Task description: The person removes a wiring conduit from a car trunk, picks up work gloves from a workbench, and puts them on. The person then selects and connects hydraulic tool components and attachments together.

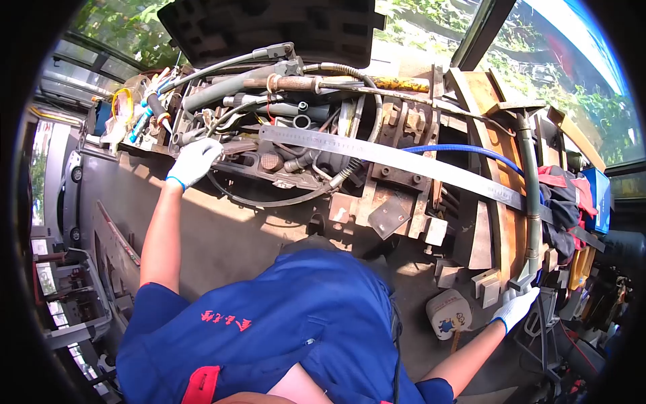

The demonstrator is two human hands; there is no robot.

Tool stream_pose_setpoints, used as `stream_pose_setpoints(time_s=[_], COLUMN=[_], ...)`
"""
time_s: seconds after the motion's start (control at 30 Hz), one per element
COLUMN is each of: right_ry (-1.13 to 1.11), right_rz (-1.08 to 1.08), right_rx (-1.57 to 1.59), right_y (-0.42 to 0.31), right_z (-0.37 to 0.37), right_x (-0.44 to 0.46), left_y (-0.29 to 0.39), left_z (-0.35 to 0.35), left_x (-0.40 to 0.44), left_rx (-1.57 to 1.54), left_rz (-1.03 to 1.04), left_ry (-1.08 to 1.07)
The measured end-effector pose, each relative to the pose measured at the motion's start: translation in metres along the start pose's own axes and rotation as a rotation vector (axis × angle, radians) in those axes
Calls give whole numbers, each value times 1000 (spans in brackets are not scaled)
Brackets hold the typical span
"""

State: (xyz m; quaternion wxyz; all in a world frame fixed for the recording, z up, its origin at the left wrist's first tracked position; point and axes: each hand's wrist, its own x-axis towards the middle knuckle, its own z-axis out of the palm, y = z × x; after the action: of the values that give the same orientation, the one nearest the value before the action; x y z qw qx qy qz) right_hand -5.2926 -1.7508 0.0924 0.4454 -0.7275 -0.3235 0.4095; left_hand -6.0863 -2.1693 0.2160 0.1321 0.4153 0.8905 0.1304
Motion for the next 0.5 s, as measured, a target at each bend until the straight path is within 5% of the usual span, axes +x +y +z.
stream_pose_setpoints(time_s=[0.23,0.5], right_ry=[237,-239], right_rz=[-613,-695], right_rx=[-164,-148], right_y=[-13,-24], right_z=[68,188], right_x=[-150,-302], left_y=[-68,-79], left_z=[30,12], left_x=[-17,36], left_rx=[-159,-258], left_rz=[130,293], left_ry=[54,218])
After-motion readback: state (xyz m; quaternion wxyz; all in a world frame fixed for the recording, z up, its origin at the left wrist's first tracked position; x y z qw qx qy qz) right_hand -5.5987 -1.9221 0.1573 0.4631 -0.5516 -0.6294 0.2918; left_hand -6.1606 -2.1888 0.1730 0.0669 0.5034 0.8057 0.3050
